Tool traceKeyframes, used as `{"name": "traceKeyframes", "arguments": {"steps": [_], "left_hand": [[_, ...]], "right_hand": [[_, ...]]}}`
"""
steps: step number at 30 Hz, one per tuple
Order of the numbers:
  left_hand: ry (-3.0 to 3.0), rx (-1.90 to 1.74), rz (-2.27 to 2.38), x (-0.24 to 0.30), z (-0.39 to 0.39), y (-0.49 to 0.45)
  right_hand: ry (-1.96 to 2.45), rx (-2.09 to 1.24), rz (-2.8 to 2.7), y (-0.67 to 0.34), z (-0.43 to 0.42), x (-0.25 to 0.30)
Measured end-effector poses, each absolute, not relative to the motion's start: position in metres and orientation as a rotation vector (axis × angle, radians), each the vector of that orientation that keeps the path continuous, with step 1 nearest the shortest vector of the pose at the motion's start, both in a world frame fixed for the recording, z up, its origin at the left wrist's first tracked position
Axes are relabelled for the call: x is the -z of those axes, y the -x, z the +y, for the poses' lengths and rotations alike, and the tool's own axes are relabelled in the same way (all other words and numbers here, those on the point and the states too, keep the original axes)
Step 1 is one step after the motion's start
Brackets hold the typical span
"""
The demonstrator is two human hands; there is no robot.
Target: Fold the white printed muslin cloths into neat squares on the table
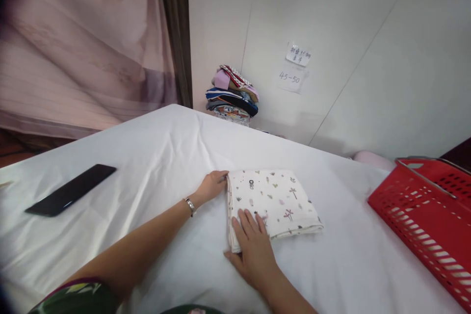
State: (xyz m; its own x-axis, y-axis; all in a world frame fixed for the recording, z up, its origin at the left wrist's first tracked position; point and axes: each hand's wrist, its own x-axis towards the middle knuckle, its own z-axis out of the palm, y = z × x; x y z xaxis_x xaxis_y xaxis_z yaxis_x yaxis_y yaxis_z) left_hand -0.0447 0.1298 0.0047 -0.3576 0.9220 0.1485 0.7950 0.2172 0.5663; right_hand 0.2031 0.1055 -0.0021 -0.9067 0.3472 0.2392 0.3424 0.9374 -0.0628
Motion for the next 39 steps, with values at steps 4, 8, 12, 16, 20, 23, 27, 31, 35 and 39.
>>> {"name": "traceKeyframes", "arguments": {"steps": [4, 8, 12, 16, 20, 23, 27, 31, 35, 39], "left_hand": [[-1.645, -0.875, 2.187, -0.004, 0.139, 0.048], [-1.719, -1.094, 2.042, -0.004, 0.15, 0.055], [-1.746, -1.227, 2.024, 0.0, 0.16, 0.064], [-1.593, -1.054, 2.078, 0.002, 0.164, 0.072], [-1.577, -0.942, 2.103, -0.003, 0.161, 0.07], [-1.708, -1.039, 2.21, -0.015, 0.152, 0.049], [-2.346, -0.958, 2.009, -0.026, 0.137, 0.005], [-2.508, -0.696, 1.905, -0.013, 0.134, -0.012], [-2.444, -0.644, 1.96, 0.004, 0.141, -0.002], [-2.422, -0.656, 1.967, 0.001, 0.14, -0.002]], "right_hand": [[0.585, -0.02, -2.802, -0.196, 0.094, 0.004], [0.606, -0.061, -2.787, -0.195, 0.087, 0.002], [0.577, -0.112, -2.805, -0.196, 0.089, -0.003], [0.589, -0.164, -2.826, -0.195, 0.091, -0.007], [0.61, -0.204, -2.803, -0.194, 0.089, -0.012], [0.61, -0.201, -2.803, -0.195, 0.089, -0.015], [0.616, -0.177, -2.791, -0.194, 0.09, -0.017], [0.62, -0.132, -2.786, -0.194, 0.089, -0.02], [0.571, -0.122, -2.802, -0.202, 0.088, -0.026], [0.461, -0.188, -2.852, -0.223, 0.096, -0.032]]}}
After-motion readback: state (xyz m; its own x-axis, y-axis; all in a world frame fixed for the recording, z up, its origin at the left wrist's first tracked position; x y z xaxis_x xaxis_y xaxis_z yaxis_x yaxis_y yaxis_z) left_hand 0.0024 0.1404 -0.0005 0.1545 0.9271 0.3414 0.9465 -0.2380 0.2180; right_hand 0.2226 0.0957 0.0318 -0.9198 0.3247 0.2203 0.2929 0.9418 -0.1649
